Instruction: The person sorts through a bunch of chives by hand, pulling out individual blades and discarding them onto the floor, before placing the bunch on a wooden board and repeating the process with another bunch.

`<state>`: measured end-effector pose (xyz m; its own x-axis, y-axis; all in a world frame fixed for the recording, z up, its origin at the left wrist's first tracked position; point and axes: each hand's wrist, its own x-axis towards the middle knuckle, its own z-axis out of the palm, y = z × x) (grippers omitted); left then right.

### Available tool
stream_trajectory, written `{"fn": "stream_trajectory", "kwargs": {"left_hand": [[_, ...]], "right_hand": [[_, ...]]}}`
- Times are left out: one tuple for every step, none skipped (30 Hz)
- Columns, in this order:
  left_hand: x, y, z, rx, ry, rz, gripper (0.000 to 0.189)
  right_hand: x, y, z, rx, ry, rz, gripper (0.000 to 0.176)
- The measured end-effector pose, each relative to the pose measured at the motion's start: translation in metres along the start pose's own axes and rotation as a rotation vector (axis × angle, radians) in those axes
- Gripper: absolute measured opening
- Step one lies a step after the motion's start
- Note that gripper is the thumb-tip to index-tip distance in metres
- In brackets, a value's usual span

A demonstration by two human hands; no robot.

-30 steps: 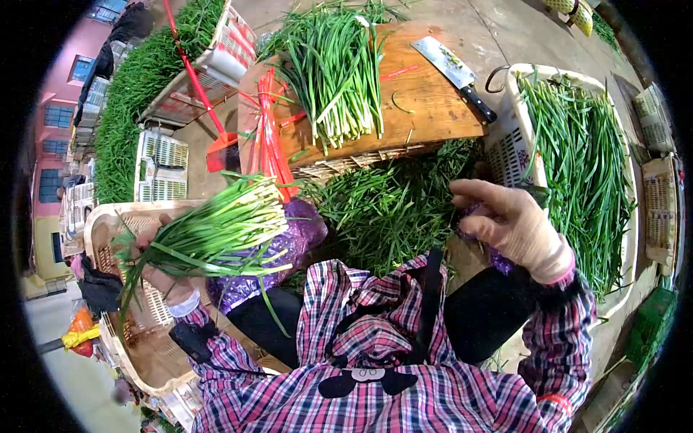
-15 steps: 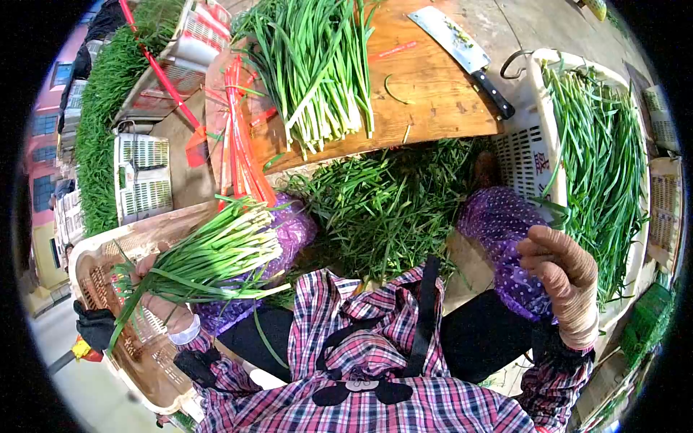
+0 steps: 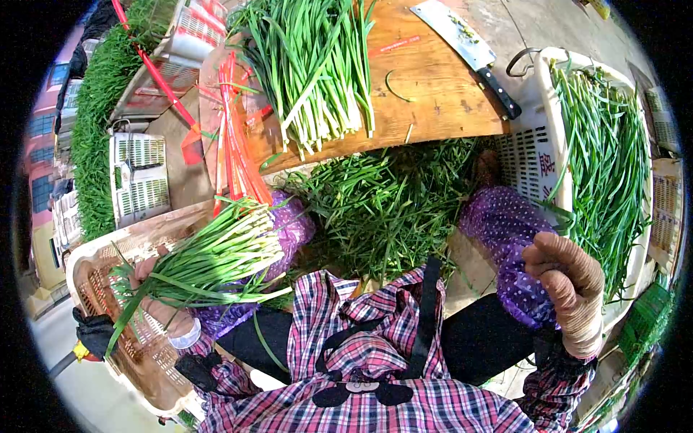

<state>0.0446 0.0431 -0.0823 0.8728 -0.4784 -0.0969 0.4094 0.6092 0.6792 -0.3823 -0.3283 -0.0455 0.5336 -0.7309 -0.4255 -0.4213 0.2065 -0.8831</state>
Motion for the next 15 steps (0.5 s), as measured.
{"fn": "stream_trajectory", "kwargs": {"left_hand": [[-0.001,0.001,0.000,0.000,0.004,-0.003,0.020],[-0.001,0.001,0.001,-0.128,0.029,-0.053,0.017],[-0.001,0.001,0.005,-0.256,0.053,-0.103,0.015],[-0.004,-0.004,0.011,-0.258,0.049,-0.102,0.015],[-0.009,-0.013,0.021,0.103,0.150,-0.010,0.014],[-0.013,-0.012,0.028,0.467,0.248,0.092,0.019],[-0.007,-0.006,0.007,0.424,0.138,0.146,0.031],[-0.006,0.000,-0.011,0.316,0.160,0.128,0.034],[-0.008,-0.001,0.004,0.399,0.209,0.134,0.034],[-0.010,-0.006,0.019,0.477,0.258,0.141,0.034],[-0.010,-0.006,0.020,0.365,0.242,0.124,0.035],[-0.010,-0.003,0.018,0.356,0.226,0.142,0.035],[-0.010,0.000,0.015,0.150,0.102,0.072,0.033],[-0.010,0.002,0.013,-0.053,-0.024,-0.001,0.032],[-0.009,0.002,0.014,-0.212,-0.131,-0.045,0.028]], "right_hand": [[-0.001,-0.002,0.001,-0.002,-0.001,0.004,0.064],[-0.001,-0.005,0.002,-0.027,-0.006,-0.007,0.064],[-0.002,-0.010,0.003,-0.051,-0.010,-0.020,0.065],[-0.003,-0.014,0.006,-0.051,-0.008,-0.023,0.065],[-0.005,-0.019,0.009,-0.049,-0.036,-0.032,0.066],[-0.005,-0.023,0.012,-0.041,-0.065,-0.045,0.066],[-0.004,-0.027,0.014,-0.059,-0.126,-0.053,0.064],[-0.004,-0.031,0.021,-0.055,-0.188,-0.087,0.061],[-0.003,-0.033,0.031,-0.024,-0.248,-0.103,0.058],[-0.001,-0.035,0.042,0.002,-0.306,-0.121,0.056],[0.002,-0.038,0.050,-0.057,-0.416,-0.166,0.051],[0.005,-0.034,0.059,-0.052,-0.493,-0.154,0.043],[0.010,-0.027,0.071,-0.042,-0.535,-0.192,0.041],[0.015,-0.020,0.084,-0.034,-0.579,-0.229,0.040],[0.017,-0.013,0.099,0.081,-0.594,-0.201,0.041]]}}
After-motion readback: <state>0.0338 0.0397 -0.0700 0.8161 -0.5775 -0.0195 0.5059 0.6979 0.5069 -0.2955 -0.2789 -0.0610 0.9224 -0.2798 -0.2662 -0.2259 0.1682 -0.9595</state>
